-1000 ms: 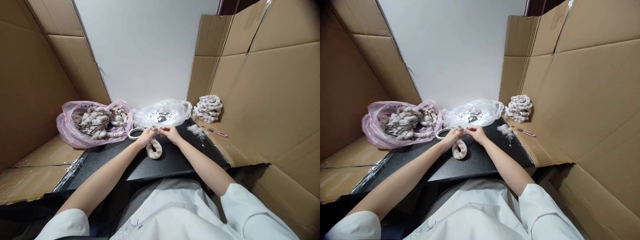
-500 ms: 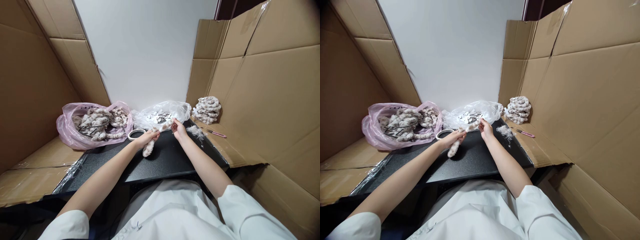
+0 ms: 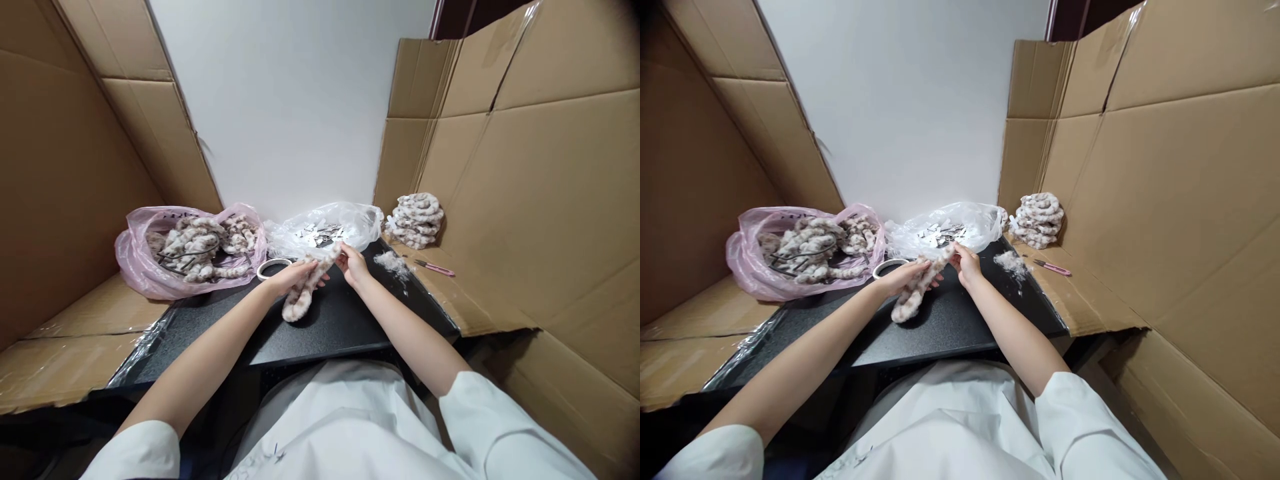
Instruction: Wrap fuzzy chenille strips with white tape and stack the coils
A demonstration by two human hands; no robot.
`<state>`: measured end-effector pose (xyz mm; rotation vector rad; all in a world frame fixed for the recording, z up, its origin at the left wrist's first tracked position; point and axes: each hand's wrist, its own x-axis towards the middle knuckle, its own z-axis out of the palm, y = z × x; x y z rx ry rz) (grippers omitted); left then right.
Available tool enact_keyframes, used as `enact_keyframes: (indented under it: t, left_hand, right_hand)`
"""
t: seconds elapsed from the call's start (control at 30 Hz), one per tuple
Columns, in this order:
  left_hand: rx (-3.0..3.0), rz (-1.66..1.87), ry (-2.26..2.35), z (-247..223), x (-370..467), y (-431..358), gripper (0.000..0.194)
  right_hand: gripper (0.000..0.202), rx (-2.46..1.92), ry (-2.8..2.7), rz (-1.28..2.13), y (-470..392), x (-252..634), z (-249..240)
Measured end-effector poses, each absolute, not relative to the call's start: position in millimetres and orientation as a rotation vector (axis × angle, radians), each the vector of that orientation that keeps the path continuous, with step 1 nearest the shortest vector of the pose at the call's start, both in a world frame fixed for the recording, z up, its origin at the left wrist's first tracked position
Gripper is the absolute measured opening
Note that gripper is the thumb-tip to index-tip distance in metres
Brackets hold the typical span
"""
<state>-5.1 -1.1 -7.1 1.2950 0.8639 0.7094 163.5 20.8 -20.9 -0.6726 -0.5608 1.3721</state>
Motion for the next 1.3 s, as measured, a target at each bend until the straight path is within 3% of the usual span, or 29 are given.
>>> enact_keyframes:
  t: [0.4, 0.6, 0.77, 1.07, 1.3]
  left_hand:
    - [1.181, 0.748, 0.837, -15, -3, 5, 0.029]
    - [1.258, 0.797, 0.808, -16, -5, 4, 0.031]
    - [1.322, 0.784, 0.826, -15, -2, -1, 0.037]
    - [1.351, 0.637, 0.989, -10, -12, 2, 0.032]
    - [1.0, 1.101, 0.753, 24, -56, 2, 0.032]
  right_hand:
    - [0.004, -0.749, -0.574, 1.464, 21, 167, -17]
    - [0.02, -0.765, -0.615, 1.482, 10, 163, -16]
    - [0.019, -0.733, -0.828, 1.627, 5, 142, -24]
    - [0.044, -0.553, -0.456, 1.459, 20, 202, 9]
    - [0.048, -0.519, -0.506, 1.333, 14, 244, 26]
